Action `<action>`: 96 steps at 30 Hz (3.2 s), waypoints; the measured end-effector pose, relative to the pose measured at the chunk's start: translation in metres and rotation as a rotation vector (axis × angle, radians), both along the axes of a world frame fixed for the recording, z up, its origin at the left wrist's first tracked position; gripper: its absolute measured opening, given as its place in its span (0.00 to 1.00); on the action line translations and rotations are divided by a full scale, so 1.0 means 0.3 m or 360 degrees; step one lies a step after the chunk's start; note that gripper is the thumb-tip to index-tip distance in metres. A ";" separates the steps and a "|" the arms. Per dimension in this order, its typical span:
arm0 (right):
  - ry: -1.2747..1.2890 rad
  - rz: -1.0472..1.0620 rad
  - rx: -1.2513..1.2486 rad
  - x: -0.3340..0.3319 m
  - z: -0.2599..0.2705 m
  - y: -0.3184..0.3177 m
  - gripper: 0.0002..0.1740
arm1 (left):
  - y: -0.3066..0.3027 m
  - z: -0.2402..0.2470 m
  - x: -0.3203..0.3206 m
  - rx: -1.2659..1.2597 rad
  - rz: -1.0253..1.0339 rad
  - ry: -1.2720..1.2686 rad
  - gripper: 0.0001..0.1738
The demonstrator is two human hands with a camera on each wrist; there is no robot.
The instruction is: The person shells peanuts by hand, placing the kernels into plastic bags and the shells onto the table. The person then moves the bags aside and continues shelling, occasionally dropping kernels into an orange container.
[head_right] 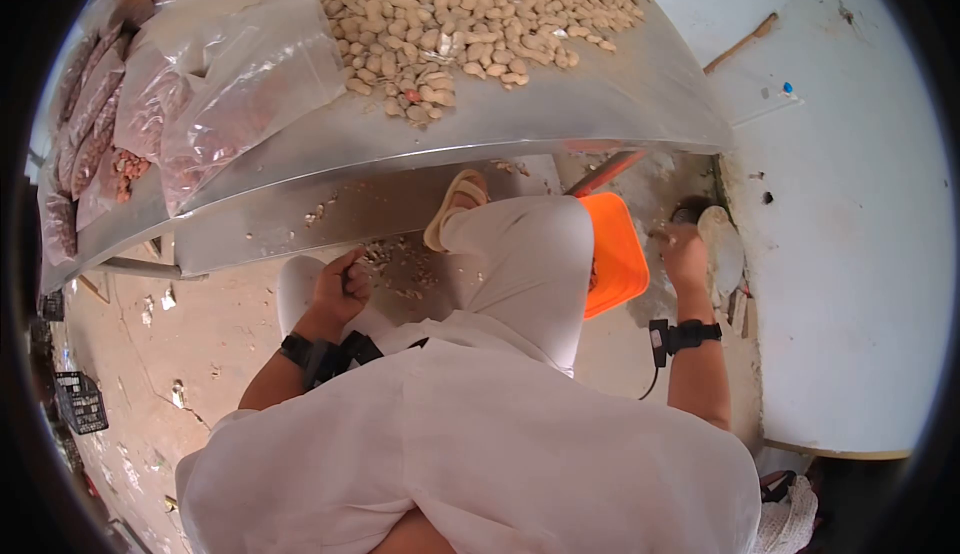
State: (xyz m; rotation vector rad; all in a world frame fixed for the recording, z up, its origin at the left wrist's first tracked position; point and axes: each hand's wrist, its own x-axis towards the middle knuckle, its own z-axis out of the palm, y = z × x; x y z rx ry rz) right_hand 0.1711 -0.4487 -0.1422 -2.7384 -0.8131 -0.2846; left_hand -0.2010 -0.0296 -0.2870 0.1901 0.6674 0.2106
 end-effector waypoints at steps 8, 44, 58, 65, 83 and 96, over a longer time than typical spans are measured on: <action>0.0691 0.0055 -0.0171 0.035 -0.295 -0.016 0.21 | 0.055 0.665 -0.028 0.1061 -0.0487 -0.0490 0.11; 0.1211 0.0134 0.0114 -0.093 -0.554 -0.096 0.16 | 0.153 1.118 0.533 0.4235 -0.1825 0.0047 0.08; 0.1294 -0.0046 0.0048 -0.128 -0.558 -0.126 0.18 | 0.098 1.088 0.533 0.4265 -0.1561 0.0230 0.06; 0.1359 -0.0083 0.0125 -0.132 -0.580 -0.142 0.17 | 0.083 1.188 0.526 0.4420 -0.1314 0.0202 0.07; 0.1531 -0.0132 0.0252 -0.095 -0.734 -0.248 0.16 | 0.223 1.367 0.515 0.4326 -0.2181 0.1083 0.05; 0.0476 0.0224 0.1210 -0.084 -0.050 0.104 0.07 | 0.019 1.067 0.352 0.4203 -0.1350 -0.0080 0.09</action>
